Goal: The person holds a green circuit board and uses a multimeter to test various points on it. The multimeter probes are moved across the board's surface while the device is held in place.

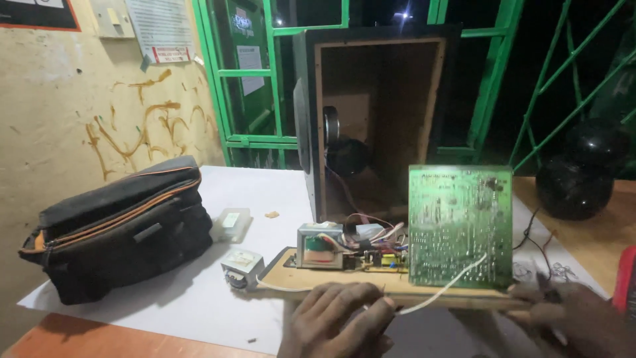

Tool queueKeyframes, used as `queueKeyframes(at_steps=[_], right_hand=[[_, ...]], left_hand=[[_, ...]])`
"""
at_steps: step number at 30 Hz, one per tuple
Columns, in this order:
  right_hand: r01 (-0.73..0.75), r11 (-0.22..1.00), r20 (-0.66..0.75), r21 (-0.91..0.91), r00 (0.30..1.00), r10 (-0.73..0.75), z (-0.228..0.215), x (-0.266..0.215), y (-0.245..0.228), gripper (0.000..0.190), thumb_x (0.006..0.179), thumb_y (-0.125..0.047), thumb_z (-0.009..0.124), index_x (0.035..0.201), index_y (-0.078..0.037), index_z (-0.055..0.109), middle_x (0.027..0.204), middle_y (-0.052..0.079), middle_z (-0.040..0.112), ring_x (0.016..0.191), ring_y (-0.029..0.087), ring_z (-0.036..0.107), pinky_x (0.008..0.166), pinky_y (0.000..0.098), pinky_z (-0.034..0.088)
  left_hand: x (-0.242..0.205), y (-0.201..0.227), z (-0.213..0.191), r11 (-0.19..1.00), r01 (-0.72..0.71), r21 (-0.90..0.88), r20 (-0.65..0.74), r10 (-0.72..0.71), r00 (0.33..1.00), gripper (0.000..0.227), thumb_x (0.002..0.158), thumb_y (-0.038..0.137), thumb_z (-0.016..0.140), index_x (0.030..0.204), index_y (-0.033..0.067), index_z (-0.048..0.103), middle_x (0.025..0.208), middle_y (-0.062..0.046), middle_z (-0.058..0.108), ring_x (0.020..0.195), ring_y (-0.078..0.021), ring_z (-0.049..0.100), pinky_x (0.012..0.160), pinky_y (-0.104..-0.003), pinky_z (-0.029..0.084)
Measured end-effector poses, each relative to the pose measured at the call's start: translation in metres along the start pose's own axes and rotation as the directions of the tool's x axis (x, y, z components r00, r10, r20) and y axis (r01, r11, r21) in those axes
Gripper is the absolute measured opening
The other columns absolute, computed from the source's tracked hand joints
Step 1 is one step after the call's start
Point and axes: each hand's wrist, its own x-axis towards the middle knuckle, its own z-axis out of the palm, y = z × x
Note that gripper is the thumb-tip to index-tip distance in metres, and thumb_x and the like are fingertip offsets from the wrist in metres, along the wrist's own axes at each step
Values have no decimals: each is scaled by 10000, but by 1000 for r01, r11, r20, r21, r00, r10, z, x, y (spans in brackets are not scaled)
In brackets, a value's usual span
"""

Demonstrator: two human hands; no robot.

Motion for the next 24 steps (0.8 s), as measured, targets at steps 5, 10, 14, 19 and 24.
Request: queueKeyframes(at_steps=[5, 10, 14, 19, 24], right_hand=[[950, 151, -237, -273, 86, -968, -10, -28, -13, 151, 793, -225, 766, 807, -192, 619, 931, 47, 826, 678, 116, 824, 527, 246, 556], [832, 500, -511, -240, 330, -794, -8, -44, -59, 212, 867, -133, 801, 759, -77, 628, 1009, 19, 778, 928, 131, 728, 813, 261, 512], [822, 500, -515, -272, 315, -797, -12, -40, -79, 149, 856, -145, 804, 882, -92, 667, 1026, 45, 770, 943, 185, 726, 819, 329, 531], [847, 512, -526, -143, 374, -764, -14, -31, -100, 135, 892, -126, 763, 865, -79, 639, 1097, 89, 790, 1035, 211, 745, 862, 339, 554], [841, 528, -547, -117, 389, -741, -11, -20, -100, 158, 907, -137, 780, 935, -60, 645, 1073, 98, 760, 1002, 218, 711, 803, 350, 551]], left_hand=[[33, -9, 0, 987, 90, -135, -5, -92, 996, 202, 955, 109, 699, 1148, 63, 662, 1173, -151, 697, 1006, -277, 727, 843, -390, 551], [74, -27, 6, 952, 188, -240, -50, -206, 977, 206, 1033, 166, 520, 1139, 29, 633, 1135, -179, 676, 973, -309, 711, 821, -399, 568], [85, -40, 19, 958, 173, -229, -90, -198, 976, 221, 1041, 170, 484, 1129, 25, 626, 1111, -180, 687, 927, -325, 713, 787, -420, 555], [85, -52, 41, 977, 140, -161, -113, -159, 981, 170, 1014, 148, 539, 1135, 63, 623, 1142, -157, 696, 968, -312, 716, 791, -429, 521], [88, -57, 48, 995, 81, -64, -172, -91, 981, 251, 1078, 237, 448, 1124, 82, 640, 1097, -112, 698, 895, -265, 687, 769, -378, 482]])
